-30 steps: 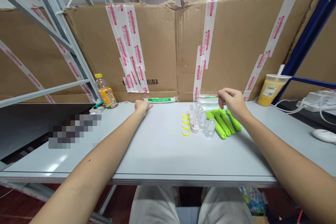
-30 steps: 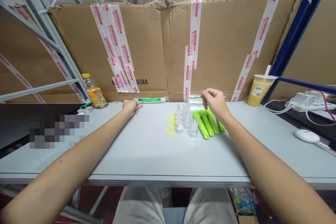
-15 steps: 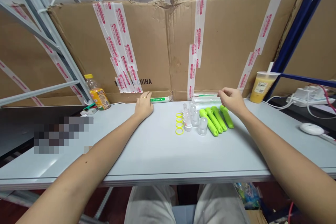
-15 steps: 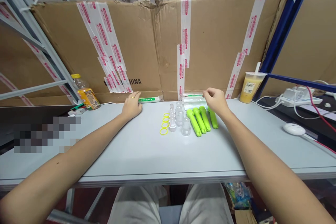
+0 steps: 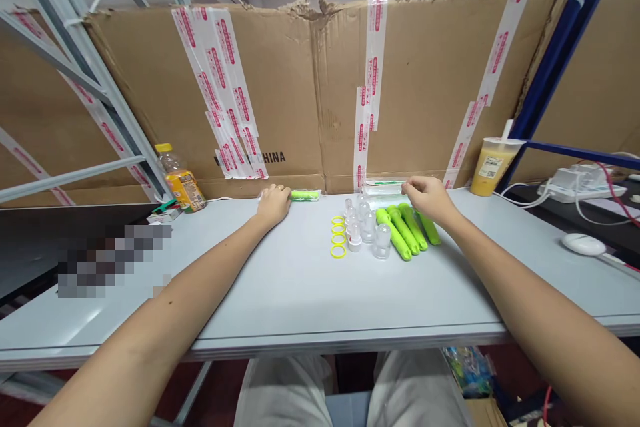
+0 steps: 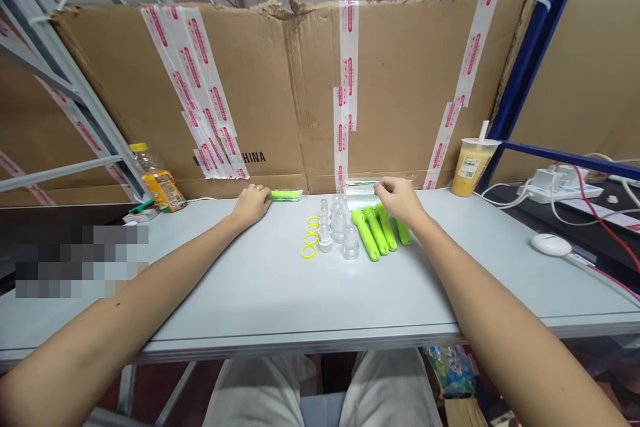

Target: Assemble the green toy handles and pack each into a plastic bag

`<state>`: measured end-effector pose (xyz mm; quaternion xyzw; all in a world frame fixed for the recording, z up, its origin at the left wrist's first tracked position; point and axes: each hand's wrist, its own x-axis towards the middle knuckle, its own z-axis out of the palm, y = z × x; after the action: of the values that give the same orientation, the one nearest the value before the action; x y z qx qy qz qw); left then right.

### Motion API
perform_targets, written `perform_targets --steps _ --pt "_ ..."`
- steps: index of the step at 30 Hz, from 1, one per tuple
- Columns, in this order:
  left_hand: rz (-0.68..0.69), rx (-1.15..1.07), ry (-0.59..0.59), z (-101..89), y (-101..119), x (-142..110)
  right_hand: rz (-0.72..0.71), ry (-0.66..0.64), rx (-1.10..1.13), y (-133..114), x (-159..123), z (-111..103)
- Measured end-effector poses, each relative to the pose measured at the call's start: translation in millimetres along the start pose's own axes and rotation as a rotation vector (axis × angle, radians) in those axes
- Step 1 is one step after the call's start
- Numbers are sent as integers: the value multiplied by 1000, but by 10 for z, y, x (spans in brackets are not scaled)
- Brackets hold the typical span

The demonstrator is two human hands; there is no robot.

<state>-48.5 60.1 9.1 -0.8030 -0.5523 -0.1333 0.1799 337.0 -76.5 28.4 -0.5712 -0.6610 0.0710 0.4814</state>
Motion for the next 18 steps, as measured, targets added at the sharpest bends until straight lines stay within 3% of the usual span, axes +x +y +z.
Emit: perform_targets --steps 5,10,18 --pt "35 -46 -47 35 3 22 8 -35 -26 -17 -20 24" --pt "25 -71 2 19 0 -8 -6 -49 -39 -13 -13 9" --pt "55 -137 83 -142 113 -141 24 134 -162 116 65 -103"
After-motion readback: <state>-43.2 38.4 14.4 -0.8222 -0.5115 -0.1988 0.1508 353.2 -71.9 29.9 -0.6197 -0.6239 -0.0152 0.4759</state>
